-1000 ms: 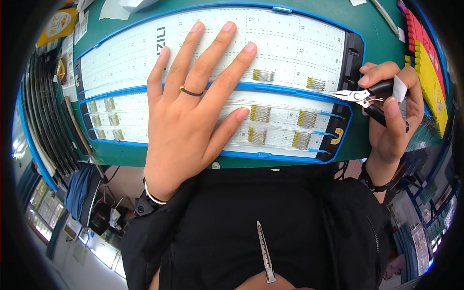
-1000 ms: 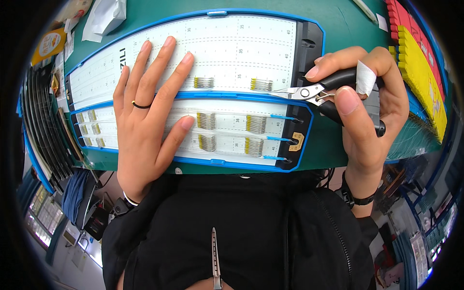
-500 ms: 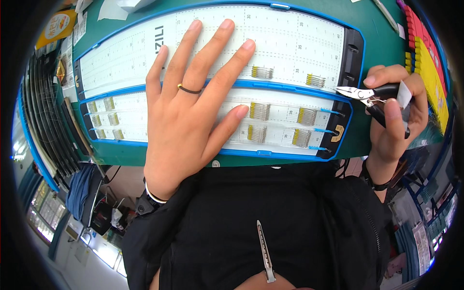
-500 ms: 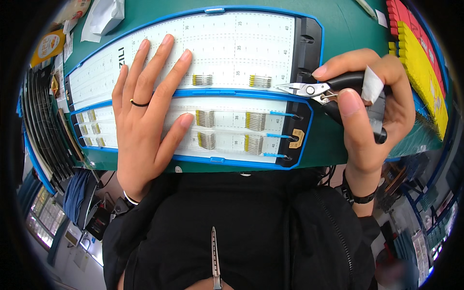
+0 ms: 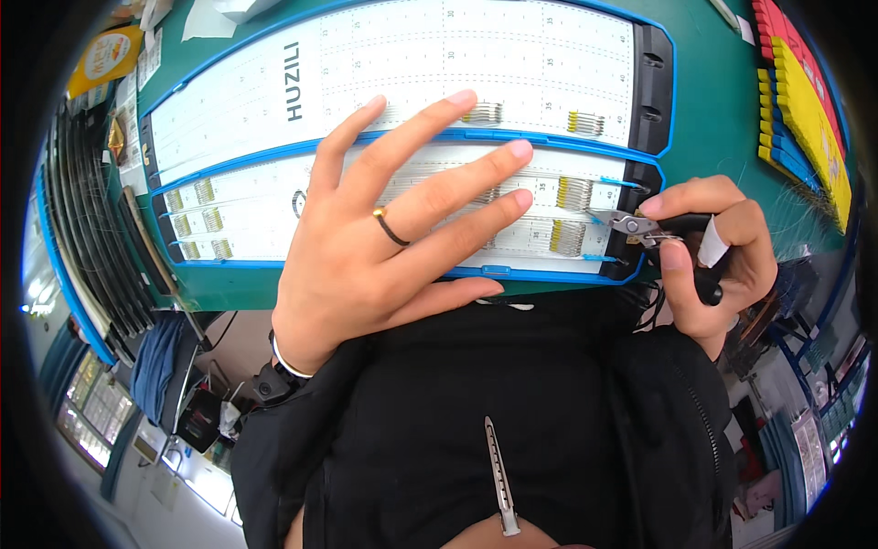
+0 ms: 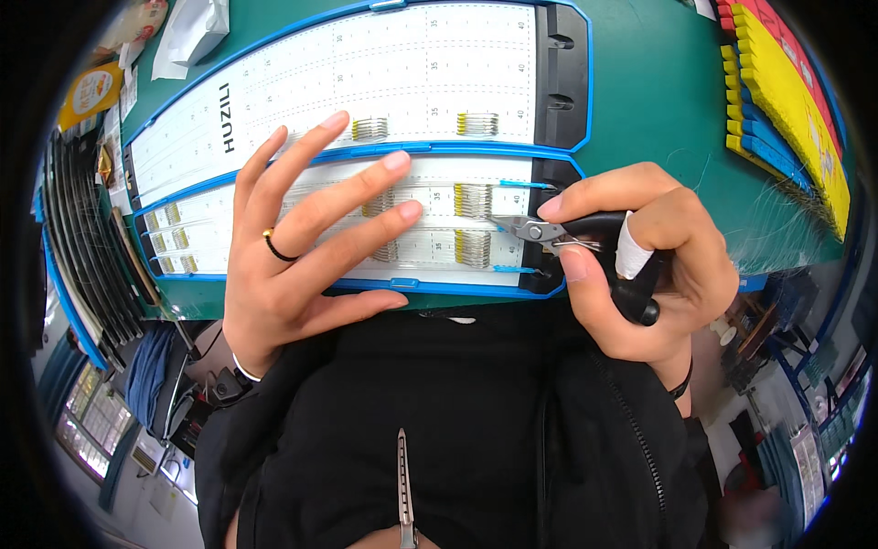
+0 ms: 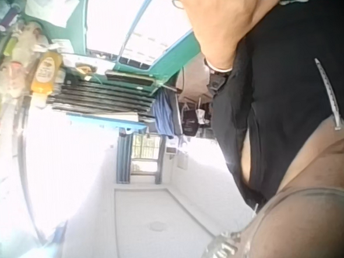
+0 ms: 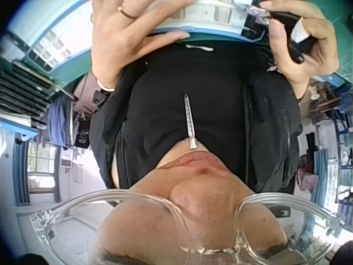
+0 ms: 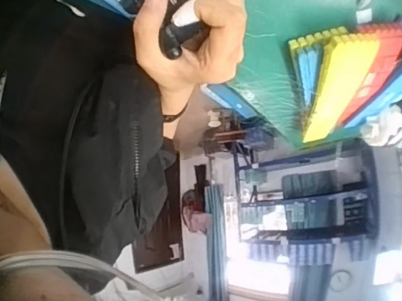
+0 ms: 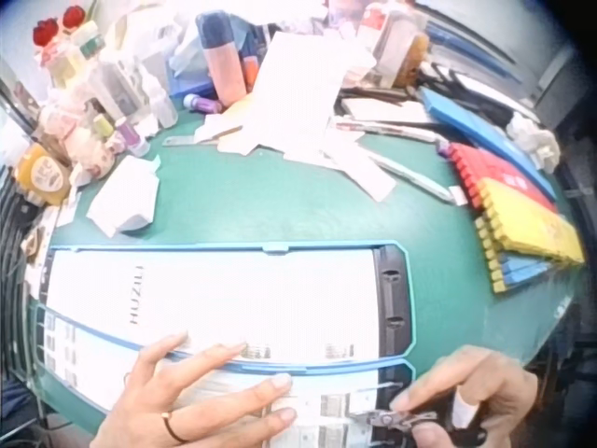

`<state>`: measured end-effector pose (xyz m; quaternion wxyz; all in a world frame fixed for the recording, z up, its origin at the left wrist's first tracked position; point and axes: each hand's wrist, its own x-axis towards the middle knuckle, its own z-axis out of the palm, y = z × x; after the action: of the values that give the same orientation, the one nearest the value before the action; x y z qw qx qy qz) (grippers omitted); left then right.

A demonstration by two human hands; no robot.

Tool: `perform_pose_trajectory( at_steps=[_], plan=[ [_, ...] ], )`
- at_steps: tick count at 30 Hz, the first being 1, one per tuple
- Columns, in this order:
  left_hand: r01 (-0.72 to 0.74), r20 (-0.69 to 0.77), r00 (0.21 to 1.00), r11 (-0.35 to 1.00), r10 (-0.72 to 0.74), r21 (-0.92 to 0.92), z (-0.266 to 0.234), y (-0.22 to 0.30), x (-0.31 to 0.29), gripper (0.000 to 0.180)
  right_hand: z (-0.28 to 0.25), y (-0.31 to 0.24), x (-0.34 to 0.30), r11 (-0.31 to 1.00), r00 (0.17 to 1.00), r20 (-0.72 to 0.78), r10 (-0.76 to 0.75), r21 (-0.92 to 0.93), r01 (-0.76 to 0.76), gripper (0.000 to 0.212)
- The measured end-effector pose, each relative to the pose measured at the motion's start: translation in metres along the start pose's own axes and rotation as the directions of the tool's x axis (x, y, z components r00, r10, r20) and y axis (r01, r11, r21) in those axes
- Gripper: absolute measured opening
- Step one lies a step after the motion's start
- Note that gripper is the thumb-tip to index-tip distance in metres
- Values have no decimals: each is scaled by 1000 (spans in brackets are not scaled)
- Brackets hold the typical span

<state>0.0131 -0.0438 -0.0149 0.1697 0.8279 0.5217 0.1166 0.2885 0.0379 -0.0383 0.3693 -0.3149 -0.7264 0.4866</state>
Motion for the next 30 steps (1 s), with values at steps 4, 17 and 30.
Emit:
perform_pose_trajectory(
  at_steps=[4,17,30],
  plan=[
    [18,19,1000,999,-17,-27,2,2,1,56,-3,0,-2,999,1000,0,-17,-36,17,30],
    [22,-7,1000,999,-23,-34,8,2,2,53,-9,1,4,988,984,142,-103,-102,118,33],
    [43,-55,998,996,-39,74,11,3,0,54,-1,5,-3,996,997,2,-80,25,80,32]
  ],
)
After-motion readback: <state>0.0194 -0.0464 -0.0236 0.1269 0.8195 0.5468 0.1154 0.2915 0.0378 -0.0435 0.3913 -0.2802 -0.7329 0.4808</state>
